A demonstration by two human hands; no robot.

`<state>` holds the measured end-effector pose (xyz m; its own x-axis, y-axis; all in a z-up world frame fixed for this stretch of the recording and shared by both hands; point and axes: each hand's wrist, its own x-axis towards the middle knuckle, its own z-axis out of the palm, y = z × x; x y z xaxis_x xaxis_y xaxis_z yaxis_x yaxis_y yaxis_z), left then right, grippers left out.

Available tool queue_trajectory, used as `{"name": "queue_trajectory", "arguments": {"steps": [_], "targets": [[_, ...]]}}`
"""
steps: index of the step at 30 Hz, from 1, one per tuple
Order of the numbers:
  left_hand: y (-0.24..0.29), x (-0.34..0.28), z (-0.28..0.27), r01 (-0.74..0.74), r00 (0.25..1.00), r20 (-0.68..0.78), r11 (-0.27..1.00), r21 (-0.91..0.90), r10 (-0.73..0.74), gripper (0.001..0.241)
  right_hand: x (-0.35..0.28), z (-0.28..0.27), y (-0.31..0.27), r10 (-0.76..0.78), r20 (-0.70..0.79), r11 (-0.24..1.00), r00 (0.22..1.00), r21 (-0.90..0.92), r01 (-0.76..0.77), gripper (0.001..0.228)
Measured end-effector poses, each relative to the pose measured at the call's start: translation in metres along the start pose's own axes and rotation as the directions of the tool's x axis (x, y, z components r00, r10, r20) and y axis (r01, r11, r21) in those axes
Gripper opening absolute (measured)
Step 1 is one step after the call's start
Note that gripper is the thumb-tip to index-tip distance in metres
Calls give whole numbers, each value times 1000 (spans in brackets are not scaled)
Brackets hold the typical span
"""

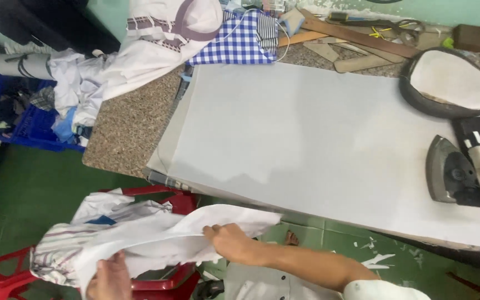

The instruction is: Ironing a white shirt on a work table and then folding it.

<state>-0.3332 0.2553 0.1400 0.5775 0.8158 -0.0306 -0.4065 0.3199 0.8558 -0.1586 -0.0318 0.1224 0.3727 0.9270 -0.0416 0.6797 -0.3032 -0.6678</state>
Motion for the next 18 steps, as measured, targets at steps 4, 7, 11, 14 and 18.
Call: {"name": "queue_trajectory", "arguments": {"steps": [4, 7, 11, 14, 18], "targets": [[85, 120, 130, -265, 960, 19, 882, 388, 280, 52, 94, -78, -37, 136, 194, 942, 971, 277, -188, 34], [90, 162, 283, -364, 931, 225, 712, 601, 286, 49, 101, -157, -36, 267, 6, 868, 964, 433, -243, 29], [43, 138, 459, -101, 991, 120, 260, 960, -56, 25, 46, -201, -1, 395, -324, 829, 860, 529, -181, 24], [-44, 117, 510, -419, 883, 442, 160, 894, -158, 61, -11, -221, 21, 600, -217, 623, 770, 730, -280, 39], [-150, 43, 552, -897, 364, 931, 252, 362, -40, 42, -90, -216, 52, 816, -210, 465, 539, 792, -395, 53]]}}
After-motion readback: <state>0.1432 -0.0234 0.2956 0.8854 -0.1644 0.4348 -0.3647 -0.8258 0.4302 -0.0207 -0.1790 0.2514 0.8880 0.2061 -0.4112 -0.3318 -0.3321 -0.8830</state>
